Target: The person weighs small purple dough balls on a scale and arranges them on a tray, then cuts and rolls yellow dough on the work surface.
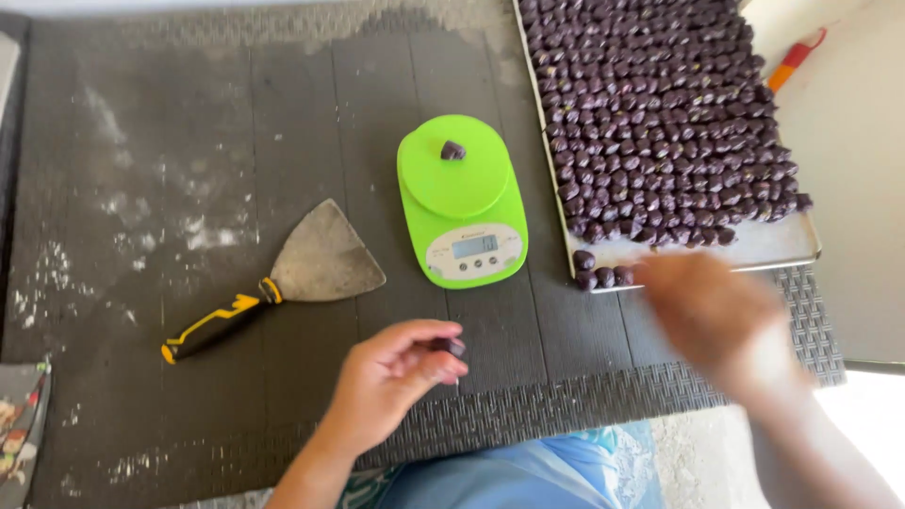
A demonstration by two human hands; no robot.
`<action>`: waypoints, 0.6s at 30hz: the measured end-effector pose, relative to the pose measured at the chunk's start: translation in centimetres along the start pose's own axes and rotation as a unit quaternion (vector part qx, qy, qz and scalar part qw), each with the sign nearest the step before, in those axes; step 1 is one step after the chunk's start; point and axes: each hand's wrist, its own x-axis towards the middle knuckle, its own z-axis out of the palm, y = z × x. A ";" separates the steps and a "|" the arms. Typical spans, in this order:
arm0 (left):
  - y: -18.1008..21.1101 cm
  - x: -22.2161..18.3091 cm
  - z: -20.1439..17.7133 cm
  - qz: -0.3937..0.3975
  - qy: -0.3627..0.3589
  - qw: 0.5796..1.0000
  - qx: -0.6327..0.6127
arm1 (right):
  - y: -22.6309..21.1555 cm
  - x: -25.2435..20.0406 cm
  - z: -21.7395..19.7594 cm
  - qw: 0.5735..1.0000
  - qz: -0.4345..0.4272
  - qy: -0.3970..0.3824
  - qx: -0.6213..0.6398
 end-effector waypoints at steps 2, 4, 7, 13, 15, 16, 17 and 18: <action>-1.3 -0.7 2.2 -0.041 -0.075 0.991 -0.106 | -5.4 0.8 0.1 0.945 -0.207 -0.126 0.218; -1.5 -0.6 3.0 -0.054 -0.078 0.993 -0.073 | -8.0 0.9 1.3 0.942 -0.241 -0.108 0.208; -2.3 -0.8 3.2 -0.073 -0.065 0.993 -0.064 | -9.8 0.7 2.4 0.936 -0.266 -0.097 0.210; -3.7 -1.3 2.7 -0.065 -0.028 0.989 -0.130 | -7.5 2.8 4.3 0.914 -0.229 -0.121 0.311; -3.1 -1.3 2.2 -0.048 -0.022 0.988 -0.142 | -5.1 5.2 6.2 0.912 -0.249 -0.132 0.299; -2.7 -1.2 2.0 -0.080 -0.011 0.989 -0.122 | -3.9 6.8 7.6 0.938 -0.209 -0.108 0.256; -2.3 -1.4 2.0 -0.116 0.000 0.988 -0.104 | -2.7 8.2 9.0 0.959 -0.165 -0.086 0.213; -1.1 -1.7 2.0 -0.115 -0.001 0.988 -0.101 | -1.9 9.9 10.5 0.960 -0.164 -0.084 0.212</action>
